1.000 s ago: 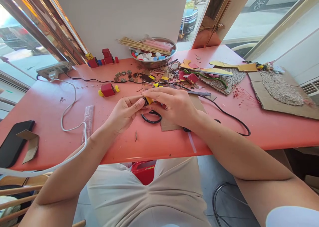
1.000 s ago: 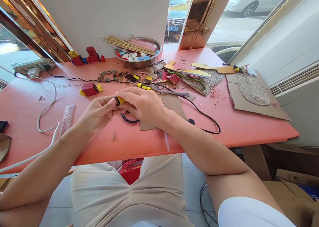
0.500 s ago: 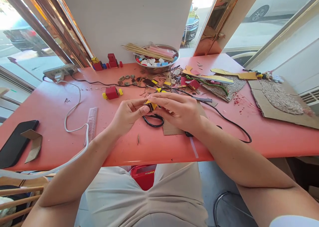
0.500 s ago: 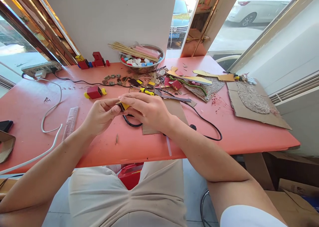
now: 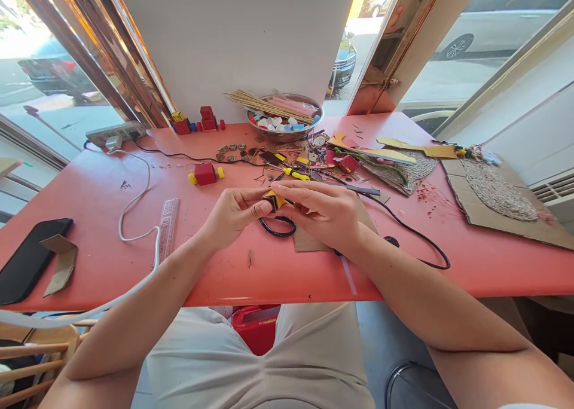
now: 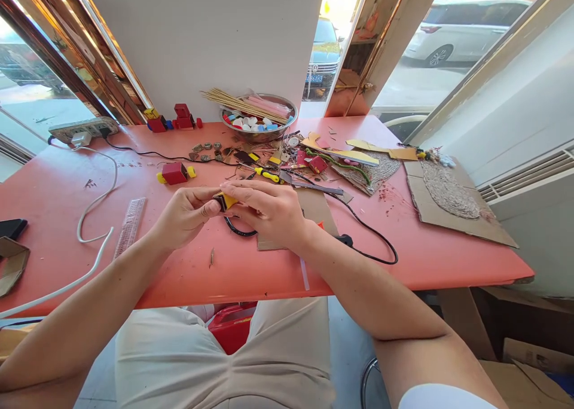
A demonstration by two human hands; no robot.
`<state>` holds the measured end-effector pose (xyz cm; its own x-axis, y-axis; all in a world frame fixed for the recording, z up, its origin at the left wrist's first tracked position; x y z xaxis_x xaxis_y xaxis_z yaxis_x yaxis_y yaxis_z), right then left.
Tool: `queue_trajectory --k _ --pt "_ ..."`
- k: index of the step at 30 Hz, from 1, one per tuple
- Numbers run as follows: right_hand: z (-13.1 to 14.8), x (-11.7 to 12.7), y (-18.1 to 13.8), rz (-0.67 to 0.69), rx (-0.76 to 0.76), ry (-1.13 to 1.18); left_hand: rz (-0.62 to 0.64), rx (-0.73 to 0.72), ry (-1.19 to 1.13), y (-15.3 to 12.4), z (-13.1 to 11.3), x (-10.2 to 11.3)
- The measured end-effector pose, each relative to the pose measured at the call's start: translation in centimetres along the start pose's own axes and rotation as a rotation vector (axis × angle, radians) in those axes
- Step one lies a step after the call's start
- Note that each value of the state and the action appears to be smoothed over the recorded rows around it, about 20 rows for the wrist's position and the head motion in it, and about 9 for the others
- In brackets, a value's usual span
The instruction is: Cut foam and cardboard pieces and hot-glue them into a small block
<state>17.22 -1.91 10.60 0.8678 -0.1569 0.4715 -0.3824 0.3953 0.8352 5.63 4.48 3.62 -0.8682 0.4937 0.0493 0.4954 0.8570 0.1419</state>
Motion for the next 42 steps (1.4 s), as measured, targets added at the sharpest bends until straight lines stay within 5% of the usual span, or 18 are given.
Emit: queue_trajectory --k 11,29,42 --pt "-1.1 -0.5 -0.4 0.09 -0.071 -0.07 -0.003 -0.026 -0.013 0.0 0.3 0.1" --pt "-3.1 -1.1 -0.2 0.035 -0.222 0.088 -0.11 0.069 -0.175 -0.2 1.3 -0.2" --pt "-2.9 -1.9 -0.4 0.065 -0.238 0.072 -0.033 0.182 -0.229 -0.2 2.2 -0.6"
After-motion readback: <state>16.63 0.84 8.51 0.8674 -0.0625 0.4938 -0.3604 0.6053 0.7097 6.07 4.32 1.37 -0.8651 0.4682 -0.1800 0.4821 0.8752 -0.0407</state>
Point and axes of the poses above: each hand's wrist, its own y-axis towards the middle knuckle, its own x-axis out of the back of the hand, z = x × y, the point moved 10 cm from there along y, towards the middle knuckle, and after that the axes turned 10 degrees about y, right-handed, at the moved point
